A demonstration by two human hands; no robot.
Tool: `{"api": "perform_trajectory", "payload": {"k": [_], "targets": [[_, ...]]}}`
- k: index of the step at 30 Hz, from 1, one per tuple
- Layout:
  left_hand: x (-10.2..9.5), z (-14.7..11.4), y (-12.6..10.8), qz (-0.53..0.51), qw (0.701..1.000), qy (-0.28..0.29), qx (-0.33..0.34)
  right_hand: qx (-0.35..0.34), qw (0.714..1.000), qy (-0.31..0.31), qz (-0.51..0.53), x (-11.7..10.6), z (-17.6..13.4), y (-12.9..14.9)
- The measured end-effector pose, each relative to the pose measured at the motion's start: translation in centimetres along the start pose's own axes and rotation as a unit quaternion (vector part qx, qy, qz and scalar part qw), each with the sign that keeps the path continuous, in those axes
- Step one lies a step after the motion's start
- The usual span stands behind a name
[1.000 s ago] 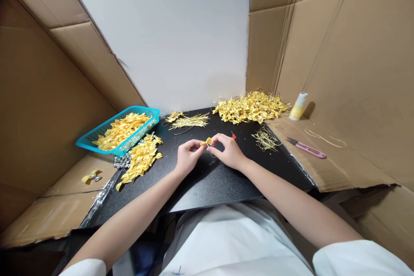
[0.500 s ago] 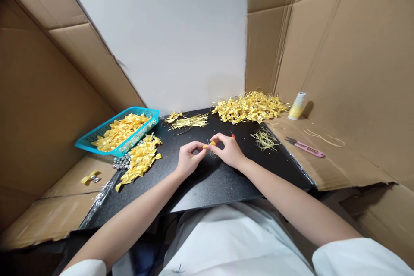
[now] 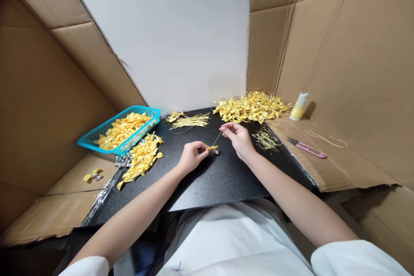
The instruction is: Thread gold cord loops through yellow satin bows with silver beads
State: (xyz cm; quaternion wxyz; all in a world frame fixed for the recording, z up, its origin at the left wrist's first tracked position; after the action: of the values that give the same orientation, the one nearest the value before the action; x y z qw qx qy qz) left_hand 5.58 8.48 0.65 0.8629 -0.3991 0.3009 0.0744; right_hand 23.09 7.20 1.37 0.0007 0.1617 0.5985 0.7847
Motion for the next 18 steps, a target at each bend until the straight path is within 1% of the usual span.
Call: {"api": "perform_trajectory", "payload": {"k": [2, 3, 6, 9, 13, 16, 18], "targets": [[0.1, 0.1, 0.8, -0.005, 1.0, 0.005, -0.02, 0.004, 0.998, -0.034, 0.056, -1.6, 0.5, 0.9], [0.1, 0.1, 1.2, -0.009, 0.999, 0.008, -0.03, 0.003, 0.996, -0.041, 0.078, -2.2, 0.7, 1.4], [0.4, 0.1, 1.8, -0.028, 0.998, 0.016, -0.054, -0.005, 0.992, -0.035, 0.118, -3.1, 1.0, 2.9], [0.8, 0.0, 1.9, -0.056, 0.996, 0.026, -0.071, -0.017, 0.991, -0.021, 0.128, -2.9, 1.1, 4.3], [1.8, -0.3, 1.9, -0.112, 0.988, 0.058, -0.088, -0.039, 0.992, -0.027, 0.113, -2.5, 1.2, 6.0], [2.9, -0.6, 1.7, -0.17, 0.977, 0.088, -0.095, -0.034, 0.994, -0.032, 0.096, -2.2, 1.7, 6.4], [3.4, -0.7, 1.3, -0.209, 0.968, 0.1, -0.093, -0.025, 0.994, -0.034, 0.098, -2.2, 2.4, 6.2]]}}
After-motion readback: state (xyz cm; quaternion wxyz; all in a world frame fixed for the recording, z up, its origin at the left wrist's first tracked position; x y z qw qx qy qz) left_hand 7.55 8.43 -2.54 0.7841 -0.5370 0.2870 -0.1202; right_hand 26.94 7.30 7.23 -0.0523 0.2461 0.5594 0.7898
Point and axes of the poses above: each hand's wrist, its own z-axis towards the middle knuckle, its own x-axis out of the palm, y = z × x, the point moved 10 cm from there along z, towards the middle knuckle, and after that the axes turned 6 degrees about x, right-handed, at the moved point
